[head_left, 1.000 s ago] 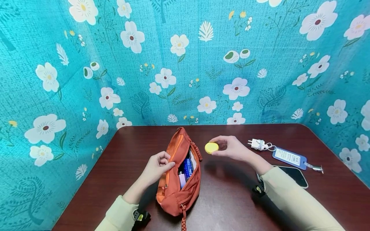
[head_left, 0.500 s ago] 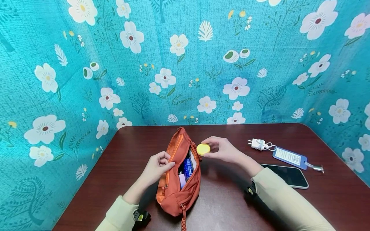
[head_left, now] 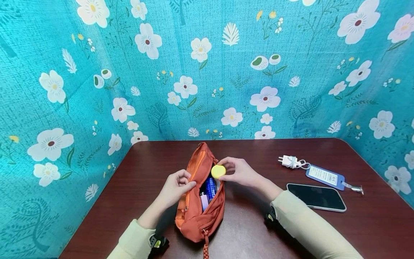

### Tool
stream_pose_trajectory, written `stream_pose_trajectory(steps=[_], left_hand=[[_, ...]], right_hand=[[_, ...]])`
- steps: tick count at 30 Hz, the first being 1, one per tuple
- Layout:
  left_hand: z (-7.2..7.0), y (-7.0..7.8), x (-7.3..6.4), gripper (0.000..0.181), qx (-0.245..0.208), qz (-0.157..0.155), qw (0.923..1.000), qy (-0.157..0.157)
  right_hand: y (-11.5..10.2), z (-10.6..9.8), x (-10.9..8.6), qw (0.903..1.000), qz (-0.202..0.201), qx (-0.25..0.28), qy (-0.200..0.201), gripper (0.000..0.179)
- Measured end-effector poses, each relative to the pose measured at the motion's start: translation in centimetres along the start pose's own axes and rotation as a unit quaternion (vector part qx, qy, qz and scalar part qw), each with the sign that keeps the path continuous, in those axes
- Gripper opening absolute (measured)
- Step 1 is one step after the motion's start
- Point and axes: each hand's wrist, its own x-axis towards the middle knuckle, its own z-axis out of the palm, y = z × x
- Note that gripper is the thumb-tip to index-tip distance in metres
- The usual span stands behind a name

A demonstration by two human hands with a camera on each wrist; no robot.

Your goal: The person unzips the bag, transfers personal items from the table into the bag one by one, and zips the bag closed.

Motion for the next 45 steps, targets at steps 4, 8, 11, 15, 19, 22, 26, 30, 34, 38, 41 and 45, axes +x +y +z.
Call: stream_pose_trajectory(steps=[4,8,11,15,19,22,26,30,34,38,41,45], left_hand=[[0.0,0.1,0.0,0.015,-0.001,-0.002,1.0,0.003],[0.0,0.0,0.0,0.016,0.0,-0.001,1.0,0.003],[0.0,0.0,-0.1,0.016,0.0,-0.001,1.0,0.001],[0.0,-0.1,0.0,0.017,0.0,-0.001,1.0,0.002],[0.0,-0.1,0.0,0.016,-0.001,-0.002,1.0,0.004],[0.0,-0.2,0.0,0.016,-0.001,-0.002,1.0,0.003],[0.0,-0.2,0.0,0.017,0.001,0.004,1.0,0.001],[0.0,-0.2,-0.1,0.016,0.001,0.007,1.0,0.002],[0.0,-0.2,-0.1,0.015,-0.002,0.005,1.0,0.003],[0.0,-0.3,-0.1,0.014,-0.001,0.007,1.0,0.002],[0.0,-0.3,-0.1,0.014,0.0,0.006,1.0,0.0],[-0.1,-0.4,-0.1,0.014,-0.003,0.002,1.0,0.0]], right_hand=[[0.3,0.7,0.2,0.9995,-0.002,-0.028,0.015,0.043],[0.6,1.1,0.5,0.9982,-0.002,-0.057,0.019,0.043],[0.7,1.3,0.7,0.9977,0.004,-0.065,0.015,0.044],[0.8,1.5,0.9,0.9966,0.004,-0.079,0.019,0.043],[0.8,1.5,1.1,0.995,-0.006,-0.095,0.03,0.043],[0.7,1.6,1.1,0.9947,-0.004,-0.097,0.033,0.042],[0.7,1.7,1.1,0.9954,-0.009,-0.09,0.032,0.042],[0.7,1.8,1.1,0.9954,-0.018,-0.088,0.032,0.039],[0.9,1.8,1.2,0.9948,-0.007,-0.094,0.037,0.033],[1.0,1.8,1.3,0.9951,0.001,-0.092,0.038,0.025],[1.0,1.8,1.3,0.9959,-0.003,-0.083,0.036,0.022],[1.0,1.7,1.3,0.9958,-0.013,-0.083,0.036,0.021]])
